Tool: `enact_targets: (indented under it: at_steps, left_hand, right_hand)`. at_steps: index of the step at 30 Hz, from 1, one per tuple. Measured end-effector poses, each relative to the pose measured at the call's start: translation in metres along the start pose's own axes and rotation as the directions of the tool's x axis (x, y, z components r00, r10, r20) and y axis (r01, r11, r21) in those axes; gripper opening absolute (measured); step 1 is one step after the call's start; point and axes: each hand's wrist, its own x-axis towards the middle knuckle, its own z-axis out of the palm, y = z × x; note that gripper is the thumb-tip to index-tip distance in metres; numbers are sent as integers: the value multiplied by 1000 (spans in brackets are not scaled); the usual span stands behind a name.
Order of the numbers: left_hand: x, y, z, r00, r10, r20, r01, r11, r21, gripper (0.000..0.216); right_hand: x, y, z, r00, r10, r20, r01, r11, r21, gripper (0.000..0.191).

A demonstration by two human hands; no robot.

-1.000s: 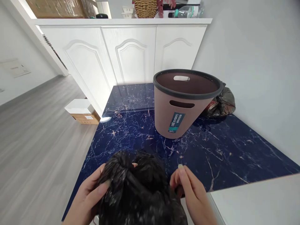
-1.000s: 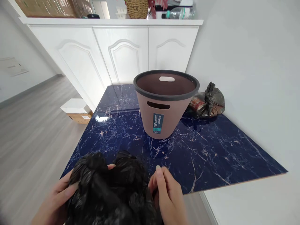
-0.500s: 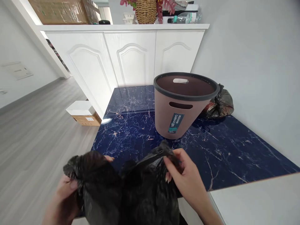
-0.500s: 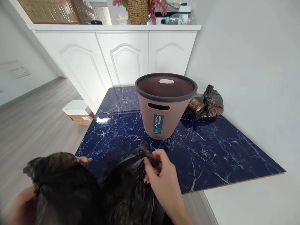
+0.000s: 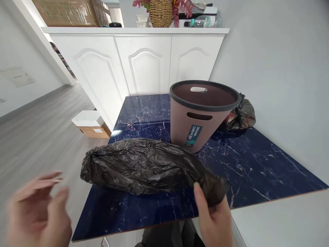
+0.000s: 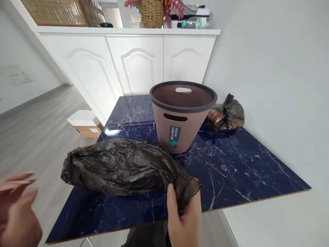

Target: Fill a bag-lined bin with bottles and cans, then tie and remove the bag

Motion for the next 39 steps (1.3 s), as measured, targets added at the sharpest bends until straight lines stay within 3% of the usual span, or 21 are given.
enact_targets:
  at_steps: [1, 3, 4, 7, 9, 11, 13, 15, 18, 22, 27, 30, 35, 37, 39]
  left_hand:
    - [-6, 10, 6, 997, 78, -10, -78, 997, -3, 16]
    - [-15, 31, 18, 956, 236, 172, -234, 972, -33, 8]
    - [-18, 40, 24, 909, 287, 302, -283, 957, -58, 14]
    - [-26, 59, 42, 787, 283, 549, -283, 955, -87, 47]
    - [-28, 65, 52, 764, 238, 599, -245, 967, -72, 53]
    - [-28, 69, 60, 772, 215, 598, -224, 973, -59, 36]
    - [-25, 69, 63, 789, 212, 576, -219, 974, -59, 20]
    - [-21, 68, 64, 798, 217, 563, -217, 974, -67, 16]
    - [-16, 66, 61, 834, 190, 517, -187, 981, -58, 19]
    - [-12, 70, 55, 888, 82, 452, -56, 996, -71, 26]
    - [-13, 70, 47, 944, -109, 313, 142, 986, -84, 38]
    - [-16, 63, 44, 938, -232, 259, 265, 959, -104, 44]
    - [-21, 50, 45, 916, -275, 291, 346, 909, -231, 43]
    - [-22, 47, 46, 904, -294, 310, 380, 884, -271, 43]
    - [-24, 45, 46, 890, -320, 324, 418, 856, -303, 43]
  right_hand:
    - [-5, -3, 3, 997, -74, 29, 75, 997, -27, 34]
    - [-12, -11, 8, 969, -224, 108, 232, 970, -72, 21]
    - [-14, -14, 10, 942, -295, 161, 310, 947, -82, 16]
    - [-15, -21, 14, 812, -459, 361, 503, 864, -33, 16]
    - [-14, -23, 14, 693, -526, 493, 579, 813, 54, 28]
    - [-12, -24, 14, 619, -552, 559, 600, 791, 116, 42]
    - [-11, -25, 12, 625, -528, 576, 570, 812, 126, 48]
    - [-9, -28, 11, 659, -471, 587, 501, 856, 125, 40]
    - [-4, -33, 9, 714, -410, 567, 396, 905, 156, 25]
    - [4, -37, 9, 802, -299, 518, 282, 953, 113, 16]
    - [8, -40, 12, 735, -202, 647, 256, 967, 11, 12]
    - [5, -39, 14, 719, -216, 660, 286, 958, 2, 12]
    - [-1, -34, 18, 644, -337, 687, 384, 919, 90, 15]
    - [0, -34, 18, 657, -380, 651, 388, 911, 141, 11]
    - [2, -37, 17, 716, -399, 573, 384, 910, 154, 11]
